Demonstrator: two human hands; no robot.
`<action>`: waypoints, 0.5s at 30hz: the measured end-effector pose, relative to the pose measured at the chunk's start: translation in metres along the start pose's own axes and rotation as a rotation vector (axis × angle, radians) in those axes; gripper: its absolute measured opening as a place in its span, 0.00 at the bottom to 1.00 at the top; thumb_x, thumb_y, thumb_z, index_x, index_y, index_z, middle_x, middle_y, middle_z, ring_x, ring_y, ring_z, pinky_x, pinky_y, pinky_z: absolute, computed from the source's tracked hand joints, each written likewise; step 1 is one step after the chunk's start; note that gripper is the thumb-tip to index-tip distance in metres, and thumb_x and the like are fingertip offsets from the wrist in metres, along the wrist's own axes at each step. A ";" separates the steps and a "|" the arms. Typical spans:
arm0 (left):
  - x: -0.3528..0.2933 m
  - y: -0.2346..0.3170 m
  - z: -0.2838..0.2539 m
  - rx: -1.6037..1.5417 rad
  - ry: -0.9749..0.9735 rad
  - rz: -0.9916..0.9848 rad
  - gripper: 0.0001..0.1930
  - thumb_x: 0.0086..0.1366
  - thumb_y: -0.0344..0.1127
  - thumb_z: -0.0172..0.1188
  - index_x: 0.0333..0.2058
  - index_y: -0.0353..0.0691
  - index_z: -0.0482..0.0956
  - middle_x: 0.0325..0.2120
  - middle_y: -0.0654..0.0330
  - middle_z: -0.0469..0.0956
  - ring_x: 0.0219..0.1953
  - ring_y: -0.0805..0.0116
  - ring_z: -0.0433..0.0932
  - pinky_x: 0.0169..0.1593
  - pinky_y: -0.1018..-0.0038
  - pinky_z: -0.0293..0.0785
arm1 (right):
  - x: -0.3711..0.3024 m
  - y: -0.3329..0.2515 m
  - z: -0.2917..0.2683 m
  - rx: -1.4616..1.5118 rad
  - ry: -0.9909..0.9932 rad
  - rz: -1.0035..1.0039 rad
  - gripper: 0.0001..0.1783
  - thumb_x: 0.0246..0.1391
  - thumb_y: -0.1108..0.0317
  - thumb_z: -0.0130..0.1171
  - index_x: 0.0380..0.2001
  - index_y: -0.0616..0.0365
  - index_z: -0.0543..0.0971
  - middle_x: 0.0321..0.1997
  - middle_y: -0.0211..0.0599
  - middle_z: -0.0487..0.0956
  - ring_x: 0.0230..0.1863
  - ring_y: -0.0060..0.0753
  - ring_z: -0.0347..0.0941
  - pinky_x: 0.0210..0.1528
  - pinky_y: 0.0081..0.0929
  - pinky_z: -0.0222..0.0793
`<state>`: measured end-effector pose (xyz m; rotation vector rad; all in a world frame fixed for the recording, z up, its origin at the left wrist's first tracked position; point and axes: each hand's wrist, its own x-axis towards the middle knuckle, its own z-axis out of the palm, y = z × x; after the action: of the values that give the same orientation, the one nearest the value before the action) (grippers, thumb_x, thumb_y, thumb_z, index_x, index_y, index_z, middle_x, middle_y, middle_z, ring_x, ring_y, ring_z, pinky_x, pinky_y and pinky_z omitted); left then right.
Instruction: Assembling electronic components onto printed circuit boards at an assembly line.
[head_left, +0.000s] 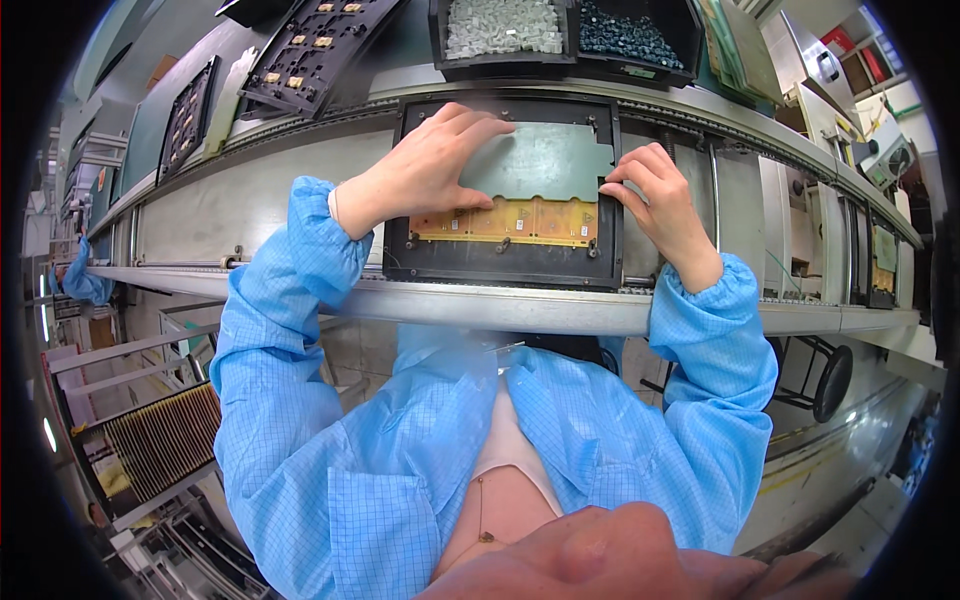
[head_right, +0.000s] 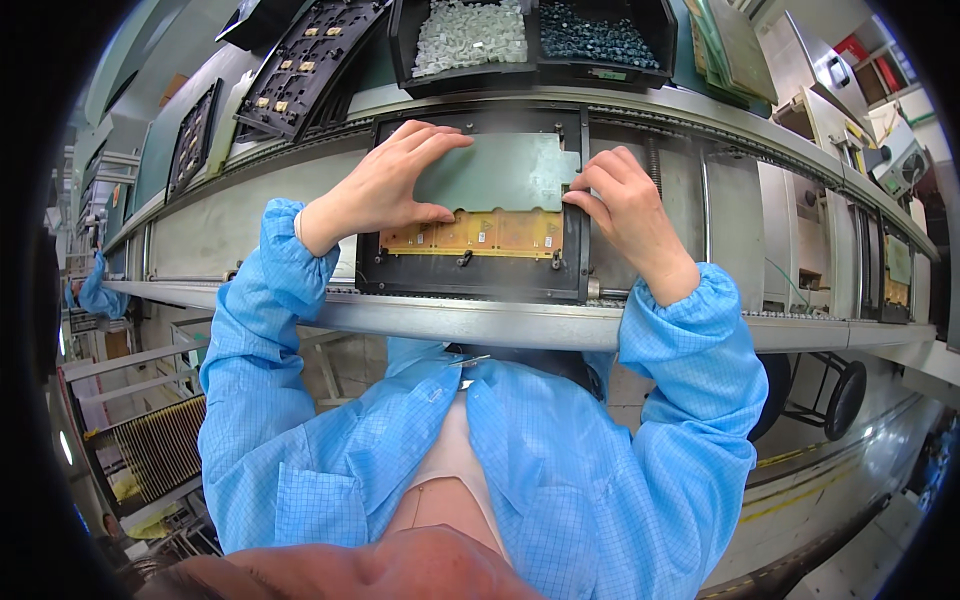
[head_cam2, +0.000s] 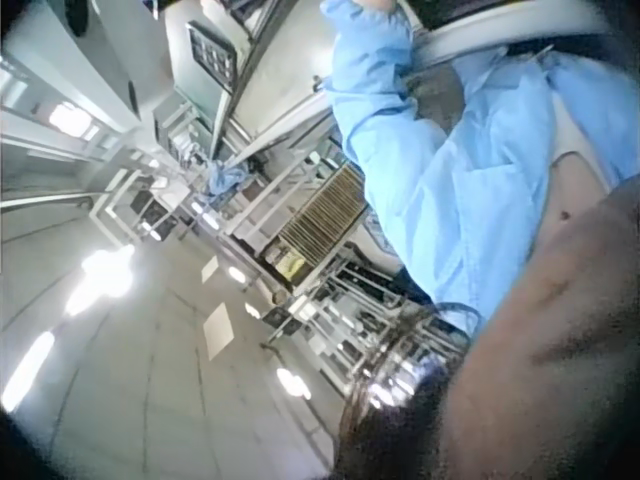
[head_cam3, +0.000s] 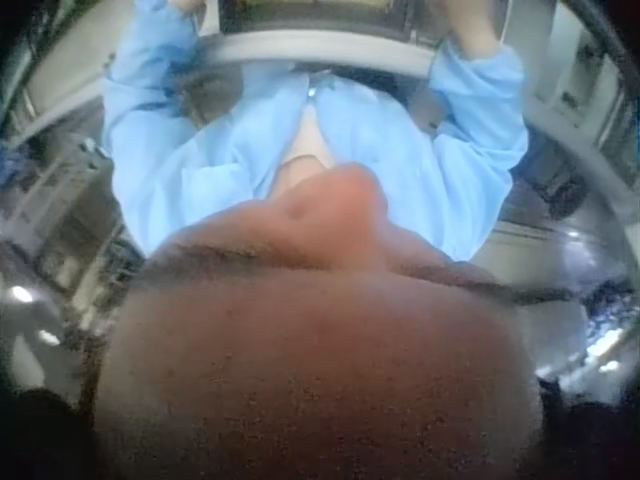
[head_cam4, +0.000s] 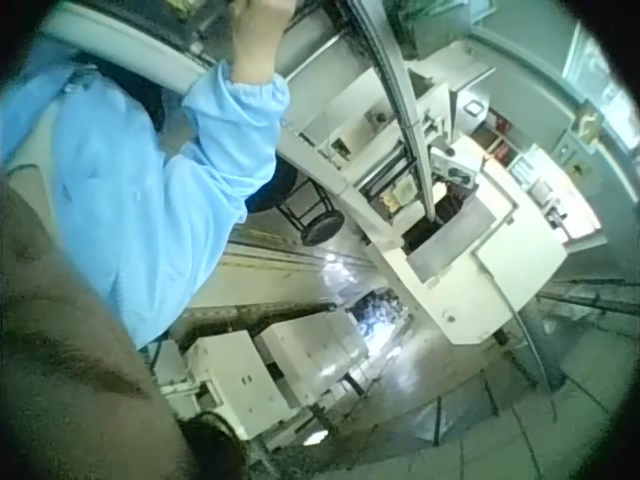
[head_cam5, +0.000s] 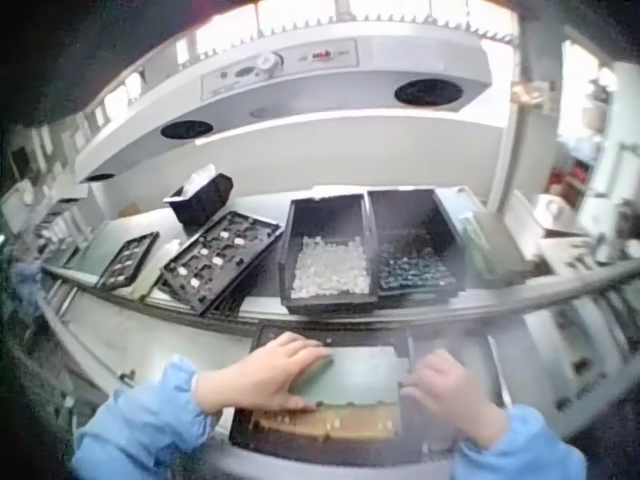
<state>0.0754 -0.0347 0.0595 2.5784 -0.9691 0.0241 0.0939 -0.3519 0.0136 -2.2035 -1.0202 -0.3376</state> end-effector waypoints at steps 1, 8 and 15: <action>-0.001 -0.001 0.001 0.006 0.004 0.004 0.41 0.45 0.39 0.76 0.59 0.40 0.68 0.55 0.51 0.72 0.59 0.48 0.66 0.62 0.60 0.67 | 0.001 0.000 0.001 -0.004 0.010 -0.008 0.09 0.46 0.73 0.69 0.31 0.62 0.80 0.34 0.41 0.77 0.41 0.43 0.74 0.41 0.34 0.71; -0.018 -0.004 -0.006 0.016 0.084 -0.004 0.38 0.49 0.41 0.74 0.59 0.42 0.68 0.59 0.51 0.68 0.62 0.49 0.64 0.64 0.59 0.65 | 0.012 -0.020 -0.014 -0.061 -0.036 0.062 0.10 0.47 0.70 0.70 0.32 0.62 0.81 0.37 0.41 0.79 0.41 0.44 0.74 0.44 0.36 0.71; -0.073 -0.026 -0.006 -0.005 0.414 -0.110 0.06 0.54 0.33 0.67 0.30 0.43 0.79 0.32 0.62 0.76 0.40 0.58 0.73 0.47 0.63 0.69 | 0.069 -0.072 0.021 -0.103 -0.215 -0.106 0.30 0.40 0.62 0.74 0.48 0.61 0.76 0.56 0.46 0.73 0.59 0.51 0.68 0.60 0.41 0.67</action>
<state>0.0370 0.0314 0.0454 2.4741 -0.6706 0.5033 0.0845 -0.2649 0.0658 -2.3209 -1.2640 -0.2068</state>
